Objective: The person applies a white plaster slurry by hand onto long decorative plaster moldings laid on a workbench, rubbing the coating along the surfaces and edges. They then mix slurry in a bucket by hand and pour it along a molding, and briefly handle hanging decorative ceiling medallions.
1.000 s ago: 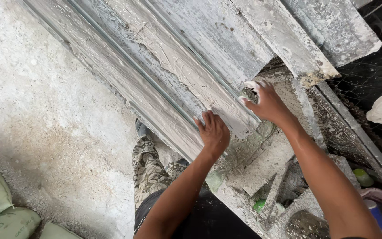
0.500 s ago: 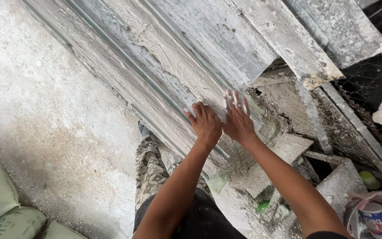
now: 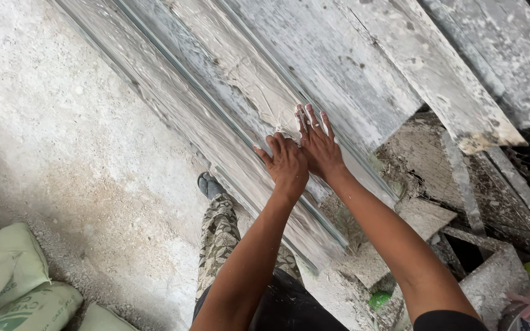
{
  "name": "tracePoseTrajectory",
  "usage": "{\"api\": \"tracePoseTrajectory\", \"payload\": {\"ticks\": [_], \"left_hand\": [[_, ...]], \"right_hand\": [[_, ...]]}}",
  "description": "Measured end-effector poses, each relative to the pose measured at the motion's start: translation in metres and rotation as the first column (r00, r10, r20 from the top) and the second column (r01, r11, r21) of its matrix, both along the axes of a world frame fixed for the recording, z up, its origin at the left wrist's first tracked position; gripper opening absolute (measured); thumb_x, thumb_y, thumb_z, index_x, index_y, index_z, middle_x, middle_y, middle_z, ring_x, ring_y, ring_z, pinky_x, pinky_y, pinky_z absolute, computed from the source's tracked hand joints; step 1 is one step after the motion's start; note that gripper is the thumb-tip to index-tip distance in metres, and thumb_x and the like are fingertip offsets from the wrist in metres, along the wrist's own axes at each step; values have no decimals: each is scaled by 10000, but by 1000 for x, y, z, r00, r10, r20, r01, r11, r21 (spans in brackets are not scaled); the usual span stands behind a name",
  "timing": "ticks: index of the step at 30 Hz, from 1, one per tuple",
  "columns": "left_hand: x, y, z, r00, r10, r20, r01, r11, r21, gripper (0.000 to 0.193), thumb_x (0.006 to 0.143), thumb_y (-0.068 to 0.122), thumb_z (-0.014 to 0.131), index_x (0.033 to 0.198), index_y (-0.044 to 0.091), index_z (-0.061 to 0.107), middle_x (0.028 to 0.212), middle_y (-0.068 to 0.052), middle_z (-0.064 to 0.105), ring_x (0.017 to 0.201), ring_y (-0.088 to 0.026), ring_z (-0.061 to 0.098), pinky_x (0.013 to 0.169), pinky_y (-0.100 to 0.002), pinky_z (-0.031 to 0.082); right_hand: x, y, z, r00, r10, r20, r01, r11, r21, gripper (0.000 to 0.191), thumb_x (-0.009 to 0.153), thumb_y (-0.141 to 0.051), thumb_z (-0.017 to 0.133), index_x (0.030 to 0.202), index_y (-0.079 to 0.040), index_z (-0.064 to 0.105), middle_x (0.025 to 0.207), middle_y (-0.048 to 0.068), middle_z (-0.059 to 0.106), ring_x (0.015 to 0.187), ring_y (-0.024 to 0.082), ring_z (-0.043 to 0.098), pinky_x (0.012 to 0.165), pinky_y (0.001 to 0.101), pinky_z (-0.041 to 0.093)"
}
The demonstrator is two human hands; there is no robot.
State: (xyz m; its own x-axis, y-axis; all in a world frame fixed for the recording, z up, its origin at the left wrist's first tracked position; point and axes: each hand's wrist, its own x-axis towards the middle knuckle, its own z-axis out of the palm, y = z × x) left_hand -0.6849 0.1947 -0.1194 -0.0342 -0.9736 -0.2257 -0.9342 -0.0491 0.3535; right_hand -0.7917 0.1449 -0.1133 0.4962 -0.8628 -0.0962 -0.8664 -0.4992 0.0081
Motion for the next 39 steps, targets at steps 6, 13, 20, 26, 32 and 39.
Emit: {"api": "tracePoseTrajectory", "payload": {"ticks": [6,13,20,26,32,39], "left_hand": [[51,-49,-5,1000,30,4,-30,998,-52,647,841,121,593,1406,-159,448,1560,-309,334,1473,-526,190,1107,-788,-16],[118,-116,-3,998,59,-9,-60,996,-69,636,845,120,593,1406,-144,451,1564,-296,328,1475,-508,196,1116,-780,-12],[171,-167,4,989,3,150,10,996,-88,579,887,152,586,1400,-101,497,1551,-243,366,1485,-474,218,1136,-759,37],[212,-207,37,929,-169,328,167,985,34,499,911,219,572,1334,-44,596,1485,-231,418,1449,-452,274,1130,-740,95],[276,-295,63,959,-241,149,221,965,144,347,963,251,515,1122,39,738,1394,-252,528,1375,-424,414,1142,-674,223],[327,-336,51,999,-45,-28,38,977,-211,359,1064,152,390,1238,60,690,1403,-281,536,1366,-430,455,1080,-586,405]], "right_hand": [[52,-50,-1,999,-11,31,10,999,36,796,1015,-312,471,1624,40,98,1727,148,111,1598,281,42,1285,505,29],[119,-118,0,998,4,57,-5,1000,3,758,1032,-304,468,1628,36,144,1724,151,151,1599,282,76,1287,505,52],[168,-165,-2,997,-11,81,13,1000,-20,734,1045,-278,483,1636,34,180,1732,147,172,1612,280,87,1300,500,58],[195,-192,-2,987,-10,159,15,1000,-26,706,1052,-270,471,1636,28,208,1723,167,193,1602,309,98,1292,513,55],[223,-226,3,997,46,60,-40,995,-87,722,1034,-295,528,1626,26,267,1723,160,193,1609,302,106,1300,503,52],[234,-259,4,982,-3,189,-1,1000,19,761,1038,-299,563,1637,55,254,1736,191,143,1605,359,71,1290,519,55]]}}
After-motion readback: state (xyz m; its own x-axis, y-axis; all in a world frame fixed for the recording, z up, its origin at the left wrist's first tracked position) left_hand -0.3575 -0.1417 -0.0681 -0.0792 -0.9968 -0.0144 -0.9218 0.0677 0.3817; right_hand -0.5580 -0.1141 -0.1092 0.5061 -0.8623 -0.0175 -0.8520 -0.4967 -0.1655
